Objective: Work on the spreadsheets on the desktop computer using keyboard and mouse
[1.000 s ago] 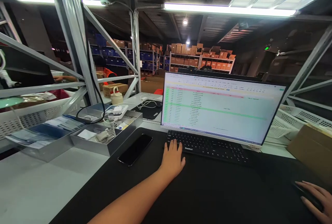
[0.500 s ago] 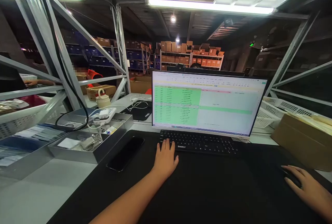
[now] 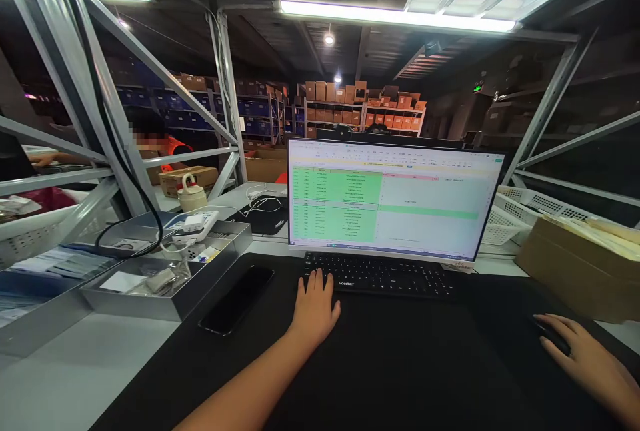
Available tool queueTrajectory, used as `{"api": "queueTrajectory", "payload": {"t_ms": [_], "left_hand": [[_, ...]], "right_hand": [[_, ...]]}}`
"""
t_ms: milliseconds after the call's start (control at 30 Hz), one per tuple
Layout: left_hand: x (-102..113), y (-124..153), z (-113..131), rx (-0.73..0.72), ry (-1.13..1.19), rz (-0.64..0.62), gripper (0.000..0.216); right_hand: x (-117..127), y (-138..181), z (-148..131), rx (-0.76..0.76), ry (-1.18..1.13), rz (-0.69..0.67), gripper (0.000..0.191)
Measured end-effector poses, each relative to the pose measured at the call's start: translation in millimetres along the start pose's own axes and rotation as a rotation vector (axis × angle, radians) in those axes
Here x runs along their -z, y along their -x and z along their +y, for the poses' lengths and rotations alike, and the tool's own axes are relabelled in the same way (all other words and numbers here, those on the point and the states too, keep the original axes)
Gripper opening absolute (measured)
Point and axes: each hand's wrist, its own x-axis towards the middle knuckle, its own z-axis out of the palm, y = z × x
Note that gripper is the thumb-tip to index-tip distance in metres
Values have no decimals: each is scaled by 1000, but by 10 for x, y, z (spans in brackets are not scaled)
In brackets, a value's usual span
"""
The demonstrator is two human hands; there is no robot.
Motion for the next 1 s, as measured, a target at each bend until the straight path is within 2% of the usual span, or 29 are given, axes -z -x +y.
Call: {"api": "queueTrajectory", "payload": {"t_ms": [133,300,400,1000], "left_hand": [[21,-3,8,-1,-9,-16,62],[38,-10,24,2,-17,-19,61],[45,-10,24,-3,-10,-13,61],[48,-3,20,-1,-20,-21,62]], "right_hand": [[27,-7,-48,4,28,-6,47],[134,-6,-224,-97,68,-64,57],[164,-5,-279,-105,90,-57,61],[124,1,-187,-15,58,-27,47]]}}
